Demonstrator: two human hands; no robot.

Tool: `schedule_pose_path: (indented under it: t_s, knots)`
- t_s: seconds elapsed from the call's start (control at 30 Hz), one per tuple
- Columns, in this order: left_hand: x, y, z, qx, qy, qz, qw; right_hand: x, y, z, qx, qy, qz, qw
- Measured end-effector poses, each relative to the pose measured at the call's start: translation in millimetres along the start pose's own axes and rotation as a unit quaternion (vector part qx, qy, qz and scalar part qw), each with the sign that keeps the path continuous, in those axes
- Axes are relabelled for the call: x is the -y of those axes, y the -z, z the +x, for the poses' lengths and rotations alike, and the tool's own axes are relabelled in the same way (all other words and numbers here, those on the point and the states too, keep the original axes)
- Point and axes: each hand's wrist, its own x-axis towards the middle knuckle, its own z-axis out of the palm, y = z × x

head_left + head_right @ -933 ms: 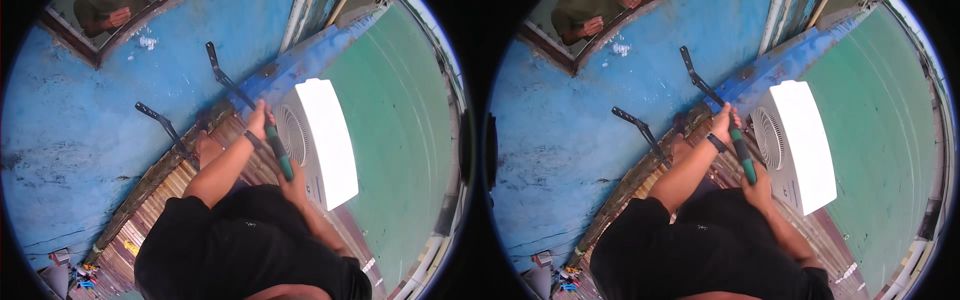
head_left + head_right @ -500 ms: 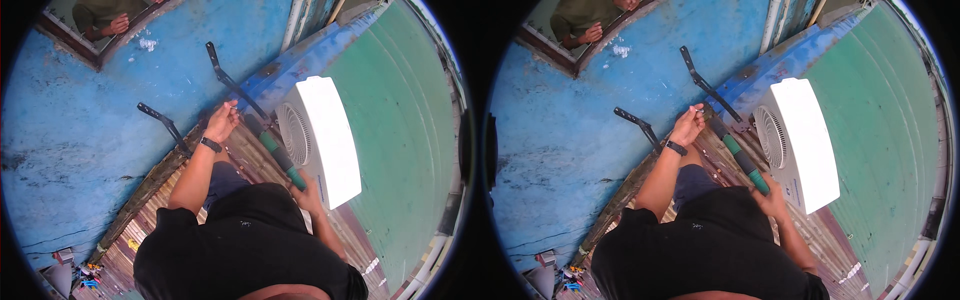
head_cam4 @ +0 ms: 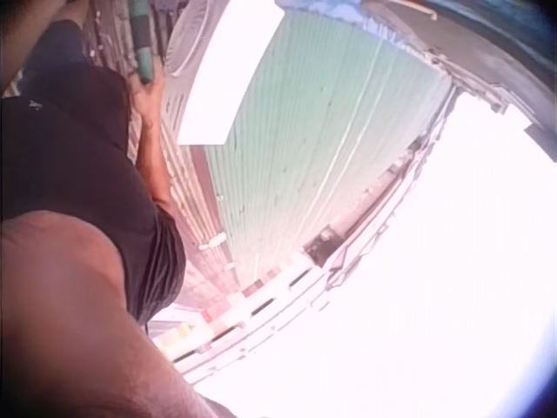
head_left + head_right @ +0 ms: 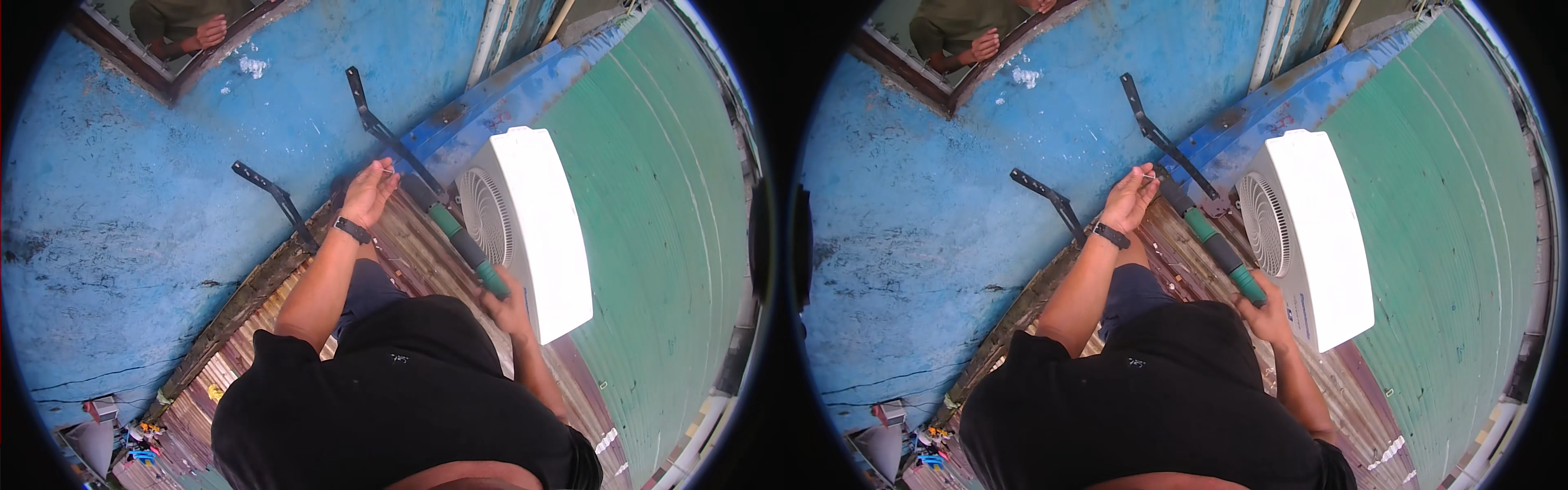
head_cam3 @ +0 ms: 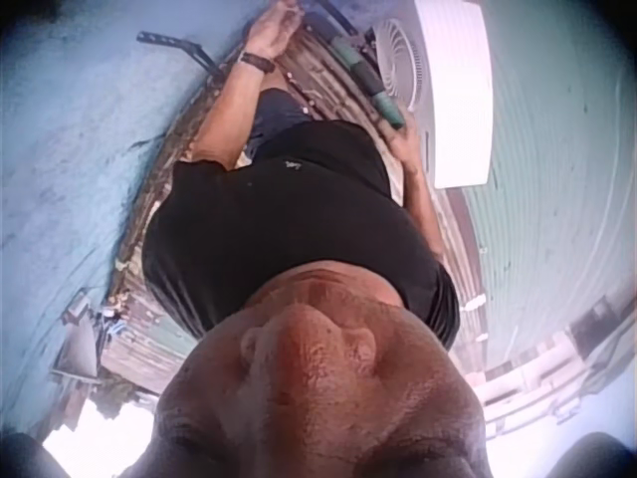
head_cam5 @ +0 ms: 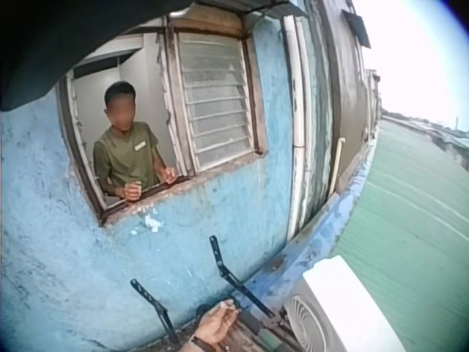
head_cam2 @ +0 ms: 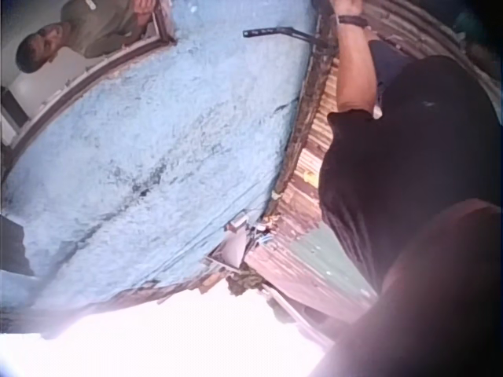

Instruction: The person holds and aligns a metal bracket against an exterior wall, using a marking tool to indicate placement and a tape measure to check distances between brackets.

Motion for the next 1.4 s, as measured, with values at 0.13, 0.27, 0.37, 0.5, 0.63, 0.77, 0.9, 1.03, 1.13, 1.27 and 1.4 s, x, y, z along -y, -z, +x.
schedule_pose_path:
  t_s: [0.13, 0.27, 0.37, 0.5, 0.63, 0.77, 0.9, 1.03, 1.13, 1.27, 1.4]
  knots:
    - [1, -13, -6, 0.026, -0.026, 0.092, 0.995, -2, 5, 3, 0.000, 0.043, -0.039, 0.998]
    - [14, 0, -2, 0.006, 0.018, 0.016, 1.000, -10, 1, 2, 0.007, 0.028, -0.040, 0.999]
    - [29, 14, 4, -0.029, 0.009, 0.023, 0.999, -28, -4, 5, 0.020, 0.028, -0.048, 0.998]
    - [35, 3, 7, -0.138, -0.001, -0.071, 0.988, -32, -9, 4, 0.013, 0.037, -0.089, 0.995]
    - [33, 13, 15, -0.098, -0.026, -0.097, 0.990, -34, -18, 9, 0.027, 0.052, -0.111, 0.992]
    - [38, 10, 19, -0.104, -0.029, -0.102, 0.989, -43, -20, 14, 0.016, 0.060, -0.106, 0.992]
    - [41, 14, 20, -0.109, -0.027, -0.096, 0.989, -38, -28, 16, 0.002, 0.004, -0.074, 0.997]
    - [48, 3, 10, -0.088, -0.001, -0.110, 0.990, -51, -30, 19, -0.014, 0.029, -0.086, 0.996]
    - [51, -20, -5, -0.088, 0.018, -0.079, 0.993, -57, -29, 23, -0.020, 0.063, -0.090, 0.994]
    - [47, -17, -2, -0.098, 0.006, -0.082, 0.992, -48, -39, 25, -0.023, 0.071, -0.134, 0.988]
    - [46, -11, 9, -0.126, 0.000, -0.122, 0.984, -48, -52, 33, -0.031, 0.003, -0.074, 0.997]
